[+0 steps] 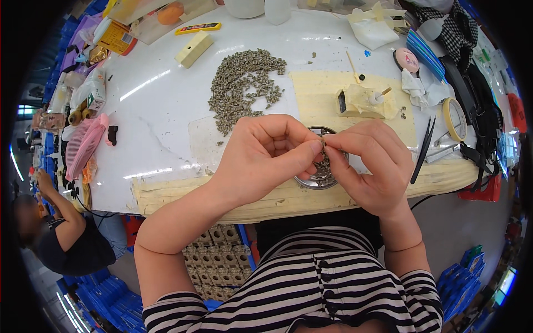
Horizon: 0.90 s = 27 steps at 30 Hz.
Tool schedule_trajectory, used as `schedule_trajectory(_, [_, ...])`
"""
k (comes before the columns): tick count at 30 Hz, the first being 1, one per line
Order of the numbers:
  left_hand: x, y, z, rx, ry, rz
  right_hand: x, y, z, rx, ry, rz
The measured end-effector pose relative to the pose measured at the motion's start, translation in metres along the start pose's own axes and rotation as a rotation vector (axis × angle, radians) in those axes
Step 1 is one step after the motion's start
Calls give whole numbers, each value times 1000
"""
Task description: The person picks small metal rings and components from a pile on the table and places them into a small metal dish by hand.
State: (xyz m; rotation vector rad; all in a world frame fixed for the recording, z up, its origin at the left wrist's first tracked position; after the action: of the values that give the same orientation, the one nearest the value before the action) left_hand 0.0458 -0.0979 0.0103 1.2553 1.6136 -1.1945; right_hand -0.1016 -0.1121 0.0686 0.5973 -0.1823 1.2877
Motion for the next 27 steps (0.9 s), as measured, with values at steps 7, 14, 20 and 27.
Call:
schedule_trajectory(7, [-1, -1, 1, 18, 17, -12, 2, -1, -3, -25, 80, -31])
schedule_trajectory(14, [-2, -1, 2, 27, 2, -10, 0, 1, -4, -38, 86, -19])
schedule_trajectory(20, [2, -1, 2, 56, 19, -27, 2, -1, -5, -56, 62, -9])
schedule_trajectory(27, [2, -3, 2, 80, 24, -63, 5, 0, -6, -73, 54, -14])
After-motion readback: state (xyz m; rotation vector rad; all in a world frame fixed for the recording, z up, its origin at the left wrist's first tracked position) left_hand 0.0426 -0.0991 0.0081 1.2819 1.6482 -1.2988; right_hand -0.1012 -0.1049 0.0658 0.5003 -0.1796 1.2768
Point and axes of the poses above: each hand's wrist, its own z-axis towards the middle knuckle, its own y-axis out of the back of the hand, x = y × z, the point moved 7 cm from there along z, towards the middle knuckle, and after that the axes turned 15 degrees about -x, right-handed, at the moved point
